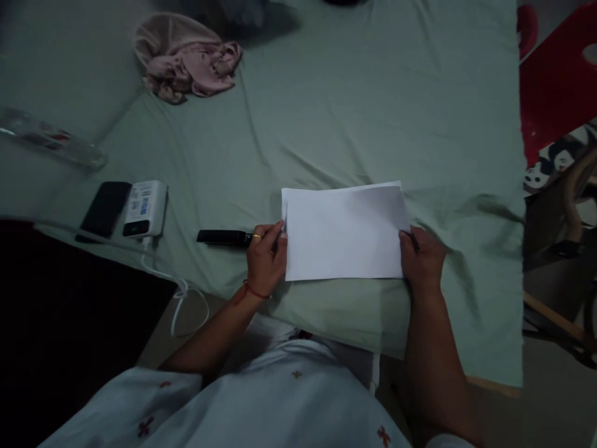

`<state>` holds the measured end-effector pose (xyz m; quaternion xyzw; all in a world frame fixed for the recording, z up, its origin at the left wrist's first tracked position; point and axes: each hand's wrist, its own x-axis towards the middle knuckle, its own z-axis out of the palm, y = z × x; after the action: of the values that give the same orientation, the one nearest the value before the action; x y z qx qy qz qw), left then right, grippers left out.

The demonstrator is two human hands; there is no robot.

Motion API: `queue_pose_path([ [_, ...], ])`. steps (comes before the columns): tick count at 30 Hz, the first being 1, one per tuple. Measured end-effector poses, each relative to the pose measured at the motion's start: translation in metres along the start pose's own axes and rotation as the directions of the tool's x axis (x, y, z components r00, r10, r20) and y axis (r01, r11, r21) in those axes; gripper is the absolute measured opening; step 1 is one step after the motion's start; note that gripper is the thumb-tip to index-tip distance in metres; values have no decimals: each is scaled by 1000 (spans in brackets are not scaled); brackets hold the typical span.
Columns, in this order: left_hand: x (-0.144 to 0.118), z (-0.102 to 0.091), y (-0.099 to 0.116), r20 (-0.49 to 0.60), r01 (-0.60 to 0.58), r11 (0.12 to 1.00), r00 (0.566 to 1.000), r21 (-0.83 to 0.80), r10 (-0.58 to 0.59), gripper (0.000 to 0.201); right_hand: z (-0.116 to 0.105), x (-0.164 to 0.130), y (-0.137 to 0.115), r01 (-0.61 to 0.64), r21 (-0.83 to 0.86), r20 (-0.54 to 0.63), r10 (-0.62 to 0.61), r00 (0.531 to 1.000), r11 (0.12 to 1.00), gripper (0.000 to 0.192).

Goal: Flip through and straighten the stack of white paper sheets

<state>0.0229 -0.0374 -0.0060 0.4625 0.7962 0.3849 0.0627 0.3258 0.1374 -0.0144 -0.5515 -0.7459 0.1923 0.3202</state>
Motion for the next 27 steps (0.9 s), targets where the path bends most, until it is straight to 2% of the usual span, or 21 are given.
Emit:
queue_pose_path([
  [4, 0, 0, 4, 17, -4, 1000, 1000, 29, 3, 46, -1, 1, -2, 6, -19, 3, -6, 1000, 1000, 27],
  [9, -2, 3, 5, 49, 5, 993, 999, 119, -11, 42, -2, 0, -6, 0, 18, -2, 0, 1000, 1000, 28],
  [16, -6, 3, 12, 74, -63, 971, 996, 232, 47, 46, 0, -1, -2, 30, 25, -7, -30, 1000, 999, 26],
  [22, -7, 7, 11, 86, -8, 952, 996, 305, -19, 49, 2, -1, 3, 77, 0, -18, -77, 997, 997, 25],
  [27, -10, 8, 10, 79, -13, 958, 997, 287, -10, 51, 4, 0, 5, 80, -9, -48, -80, 996, 997, 25],
])
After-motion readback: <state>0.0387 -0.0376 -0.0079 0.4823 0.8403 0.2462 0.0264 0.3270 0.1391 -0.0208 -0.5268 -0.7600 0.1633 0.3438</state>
